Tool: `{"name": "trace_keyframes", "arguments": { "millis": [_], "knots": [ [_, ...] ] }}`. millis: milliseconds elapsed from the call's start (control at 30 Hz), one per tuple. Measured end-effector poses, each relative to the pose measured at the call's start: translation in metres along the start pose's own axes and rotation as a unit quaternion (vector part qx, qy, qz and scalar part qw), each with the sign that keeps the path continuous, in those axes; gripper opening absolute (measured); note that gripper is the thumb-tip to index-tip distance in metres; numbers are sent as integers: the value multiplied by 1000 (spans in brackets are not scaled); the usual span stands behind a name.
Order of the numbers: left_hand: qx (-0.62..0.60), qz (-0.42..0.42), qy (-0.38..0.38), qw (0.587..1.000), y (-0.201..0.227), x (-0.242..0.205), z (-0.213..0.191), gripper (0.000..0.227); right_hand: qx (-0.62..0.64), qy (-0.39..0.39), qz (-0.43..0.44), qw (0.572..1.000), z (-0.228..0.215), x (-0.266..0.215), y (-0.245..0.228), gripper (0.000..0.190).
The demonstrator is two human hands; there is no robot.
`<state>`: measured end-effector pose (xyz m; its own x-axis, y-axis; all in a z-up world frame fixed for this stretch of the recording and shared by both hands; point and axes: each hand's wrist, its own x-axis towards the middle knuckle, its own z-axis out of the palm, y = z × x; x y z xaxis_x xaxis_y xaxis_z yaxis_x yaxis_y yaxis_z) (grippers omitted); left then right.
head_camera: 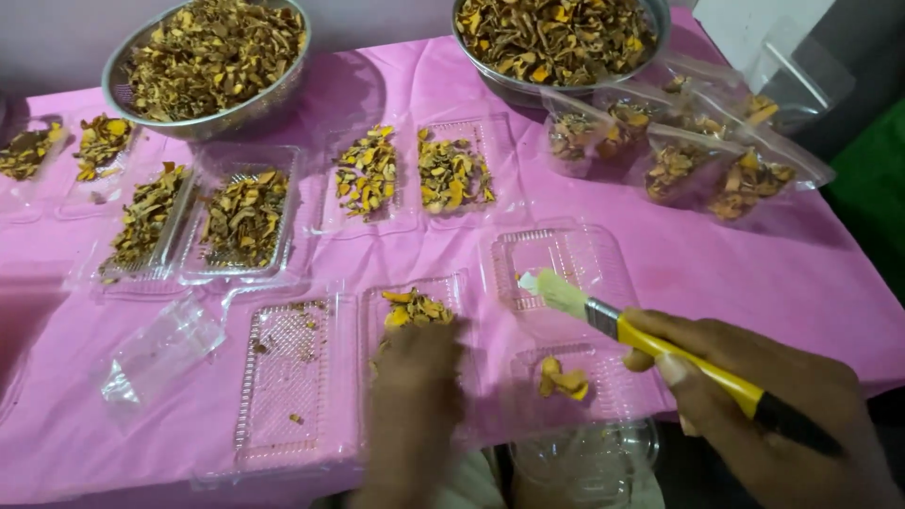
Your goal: Using a small brush to sweep dried plant material into plastic containers on a table.
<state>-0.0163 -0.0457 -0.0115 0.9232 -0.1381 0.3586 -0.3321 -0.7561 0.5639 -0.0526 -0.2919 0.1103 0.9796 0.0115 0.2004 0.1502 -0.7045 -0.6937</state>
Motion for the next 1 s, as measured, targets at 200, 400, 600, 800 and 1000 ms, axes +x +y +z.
{"name": "trace_keyframes", "arguments": {
  "millis": [200, 400, 600, 800, 1000],
  "knots": [
    [212, -184, -48, 959, -33, 6, -15, 41, 48, -22, -69, 996, 19, 4, 8, 39],
    [316, -221, -104, 917, -49, 14, 3, 38, 104, -69, -79, 989, 27, 7, 14, 43],
    [212, -242, -70, 944, -48, 17, -4, 36, 157, -88, -125, 976, 37, 11, 11, 39],
    [35, -241, 3, 970, -38, 9, -36, 10, 216, -145, -155, 953, 57, 16, 5, 38],
    [-259, -379, 12, 888, -5, 11, -65, 14, 209, -194, -191, 939, 78, 24, -3, 40]
  ]
}}
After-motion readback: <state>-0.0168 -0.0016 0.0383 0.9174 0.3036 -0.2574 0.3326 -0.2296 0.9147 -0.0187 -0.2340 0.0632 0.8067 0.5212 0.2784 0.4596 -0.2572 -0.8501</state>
